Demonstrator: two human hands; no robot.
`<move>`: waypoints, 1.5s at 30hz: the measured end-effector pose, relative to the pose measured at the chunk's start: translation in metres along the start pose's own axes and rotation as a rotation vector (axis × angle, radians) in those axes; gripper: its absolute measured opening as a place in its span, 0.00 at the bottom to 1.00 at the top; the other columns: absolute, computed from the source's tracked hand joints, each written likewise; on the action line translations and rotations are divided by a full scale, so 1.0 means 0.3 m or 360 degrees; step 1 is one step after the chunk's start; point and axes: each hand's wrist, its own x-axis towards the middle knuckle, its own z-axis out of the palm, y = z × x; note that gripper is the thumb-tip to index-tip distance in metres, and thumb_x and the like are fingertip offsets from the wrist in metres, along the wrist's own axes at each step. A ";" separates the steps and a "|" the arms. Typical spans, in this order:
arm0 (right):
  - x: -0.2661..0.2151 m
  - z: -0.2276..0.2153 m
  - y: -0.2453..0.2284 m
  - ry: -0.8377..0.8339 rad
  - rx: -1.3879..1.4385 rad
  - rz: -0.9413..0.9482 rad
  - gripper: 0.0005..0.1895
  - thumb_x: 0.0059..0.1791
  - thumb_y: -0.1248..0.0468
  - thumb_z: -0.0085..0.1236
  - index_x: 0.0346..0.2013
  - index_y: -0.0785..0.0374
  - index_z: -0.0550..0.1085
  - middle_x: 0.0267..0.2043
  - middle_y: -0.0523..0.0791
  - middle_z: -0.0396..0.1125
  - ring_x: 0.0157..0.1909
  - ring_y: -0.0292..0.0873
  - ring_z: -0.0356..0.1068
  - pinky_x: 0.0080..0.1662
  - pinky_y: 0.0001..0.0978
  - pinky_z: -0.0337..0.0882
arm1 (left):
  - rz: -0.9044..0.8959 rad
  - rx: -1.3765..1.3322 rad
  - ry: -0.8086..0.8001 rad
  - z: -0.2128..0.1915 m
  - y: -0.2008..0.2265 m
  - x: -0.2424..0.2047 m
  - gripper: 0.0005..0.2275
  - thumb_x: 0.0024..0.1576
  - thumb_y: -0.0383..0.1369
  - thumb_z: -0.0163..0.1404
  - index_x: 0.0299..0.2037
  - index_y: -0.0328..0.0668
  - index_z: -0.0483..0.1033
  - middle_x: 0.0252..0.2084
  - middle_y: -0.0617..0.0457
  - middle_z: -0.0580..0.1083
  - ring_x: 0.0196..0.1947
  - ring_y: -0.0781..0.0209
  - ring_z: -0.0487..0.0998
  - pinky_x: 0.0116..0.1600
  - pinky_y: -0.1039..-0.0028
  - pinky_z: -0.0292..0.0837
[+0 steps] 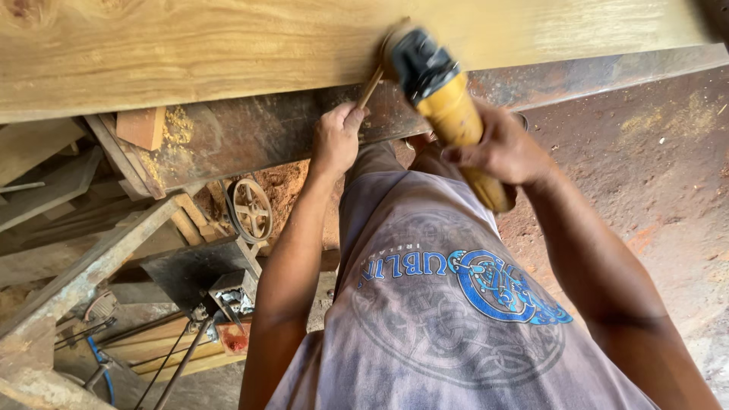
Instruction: The person uses an angle grinder with a sanding disc to smooth the surface of a wooden plank on a workbench. They then use a hammer to tap a thin wooden strip along the plank's edge.
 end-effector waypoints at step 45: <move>0.027 0.028 0.041 -0.0103 0.0165 -0.0173 0.41 0.39 0.55 0.71 0.63 0.65 0.66 0.51 0.48 0.73 0.53 0.45 0.75 0.58 0.41 0.75 | -0.0684 -0.1524 -0.0199 0.005 -0.048 0.005 0.12 0.67 0.37 0.45 0.36 0.38 0.71 0.23 0.62 0.63 0.19 0.73 0.59 0.25 0.75 0.62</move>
